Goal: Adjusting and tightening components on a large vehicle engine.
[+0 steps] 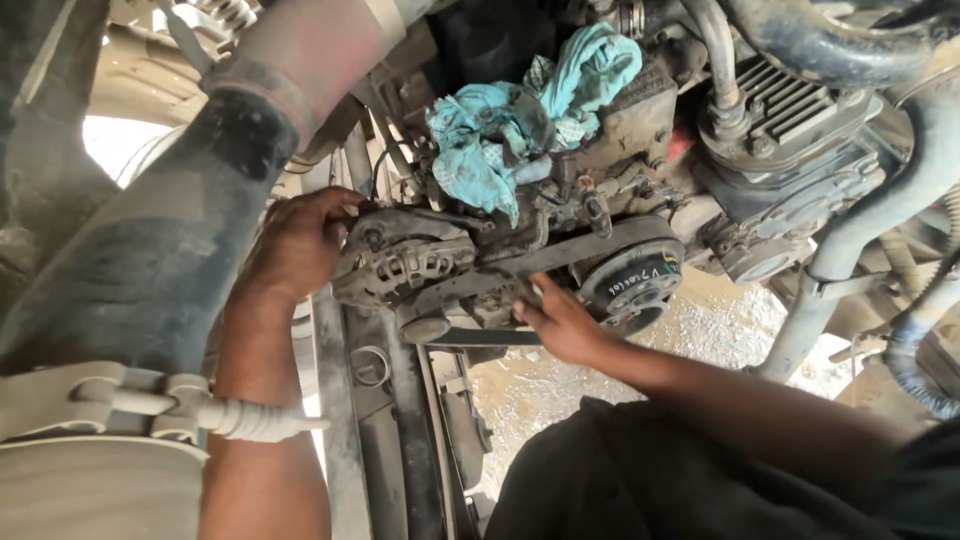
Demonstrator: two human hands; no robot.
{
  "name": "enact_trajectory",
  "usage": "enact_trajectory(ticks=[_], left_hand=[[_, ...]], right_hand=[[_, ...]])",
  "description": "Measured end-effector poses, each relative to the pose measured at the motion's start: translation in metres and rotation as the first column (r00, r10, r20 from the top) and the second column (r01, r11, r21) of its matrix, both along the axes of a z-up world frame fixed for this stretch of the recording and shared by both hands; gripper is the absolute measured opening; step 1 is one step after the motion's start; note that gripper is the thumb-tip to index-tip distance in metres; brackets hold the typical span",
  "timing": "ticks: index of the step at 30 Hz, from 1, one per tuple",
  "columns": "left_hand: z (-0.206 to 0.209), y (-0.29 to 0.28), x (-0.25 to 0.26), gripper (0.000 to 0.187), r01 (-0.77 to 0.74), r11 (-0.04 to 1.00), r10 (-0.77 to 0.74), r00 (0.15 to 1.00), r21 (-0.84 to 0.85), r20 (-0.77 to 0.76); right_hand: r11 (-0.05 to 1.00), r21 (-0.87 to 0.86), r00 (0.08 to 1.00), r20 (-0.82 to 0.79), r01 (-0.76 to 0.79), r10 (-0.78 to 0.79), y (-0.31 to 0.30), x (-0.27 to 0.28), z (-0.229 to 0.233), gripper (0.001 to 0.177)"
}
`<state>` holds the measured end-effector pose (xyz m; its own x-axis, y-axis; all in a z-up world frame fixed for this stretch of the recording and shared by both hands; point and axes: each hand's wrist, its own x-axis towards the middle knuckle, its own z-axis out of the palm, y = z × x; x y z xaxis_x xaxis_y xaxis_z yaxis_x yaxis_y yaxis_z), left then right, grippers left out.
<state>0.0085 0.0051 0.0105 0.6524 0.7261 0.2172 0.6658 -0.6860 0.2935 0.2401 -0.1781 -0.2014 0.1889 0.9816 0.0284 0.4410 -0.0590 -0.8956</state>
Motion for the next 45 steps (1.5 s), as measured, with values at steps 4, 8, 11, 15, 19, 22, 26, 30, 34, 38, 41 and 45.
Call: enact_trajectory(ticks=[4, 8, 11, 15, 19, 22, 26, 30, 34, 38, 41, 45], left_hand=[[-0.002, -0.006, 0.006, 0.035, -0.019, 1.0, 0.018, 0.998, 0.018, 0.068], [-0.011, -0.002, 0.002, 0.035, -0.045, 0.996, 0.04, 0.997, 0.076, 0.073], [-0.018, -0.001, -0.004, 0.033, -0.013, 0.987, 0.0, 0.997, 0.158, 0.081], [-0.015, 0.0, -0.008, 0.03, 0.021, 0.972, -0.041, 0.996, 0.235, 0.078], [-0.028, 0.024, -0.024, 0.033, 0.097, 0.986, -0.118, 0.98, 0.134, 0.162], [-0.007, 0.012, -0.015, 0.027, 0.049, 0.999, -0.049, 0.998, 0.015, 0.037], [0.005, 0.001, -0.011, 0.033, -0.127, 0.982, 0.119, 0.991, -0.142, -0.062], [-0.012, 0.014, -0.019, 0.04, -0.037, 0.999, 0.037, 0.999, 0.02, -0.015], [0.004, 0.004, -0.013, 0.046, -0.096, 0.995, 0.093, 0.989, -0.024, -0.114], [0.014, -0.004, -0.007, 0.061, -0.192, 0.942, 0.146, 0.973, -0.274, -0.18], [0.007, -0.005, -0.007, 0.064, -0.1, 0.972, 0.081, 0.992, -0.213, -0.097], [0.006, -0.017, -0.006, 0.062, -0.015, 1.0, 0.015, 1.0, 0.024, -0.014]], right_hand=[[0.974, 0.228, 0.984, -0.171, -0.009, 0.049, 0.032, 0.003, -0.048, 0.012], [0.953, 0.3, 0.968, -0.226, -0.038, 0.11, 0.036, 0.005, -0.031, 0.025], [0.966, 0.254, 0.97, -0.218, -0.046, 0.104, 0.044, 0.005, -0.046, 0.027], [0.972, 0.228, 0.989, -0.119, -0.06, 0.089, 0.054, 0.006, -0.057, 0.025], [0.998, 0.003, 0.99, -0.129, -0.062, 0.062, 0.05, -0.003, -0.035, 0.028], [0.992, 0.041, 0.886, -0.445, -0.121, 0.127, 0.055, -0.007, -0.045, 0.025], [0.993, 0.025, 0.835, -0.539, -0.117, 0.112, 0.062, -0.005, -0.061, 0.025], [0.996, 0.034, 0.889, -0.449, -0.082, 0.088, 0.062, -0.003, -0.068, 0.03], [0.992, -0.115, 0.926, -0.377, -0.059, 0.012, 0.056, -0.008, -0.037, 0.03], [1.0, 0.0, 0.922, -0.388, -0.02, 0.018, 0.054, -0.013, -0.041, 0.021], [0.993, 0.102, 0.874, -0.475, -0.064, 0.105, 0.046, -0.006, -0.052, 0.014], [0.912, 0.382, 0.896, -0.337, -0.15, 0.289, 0.023, 0.003, -0.076, 0.014]])
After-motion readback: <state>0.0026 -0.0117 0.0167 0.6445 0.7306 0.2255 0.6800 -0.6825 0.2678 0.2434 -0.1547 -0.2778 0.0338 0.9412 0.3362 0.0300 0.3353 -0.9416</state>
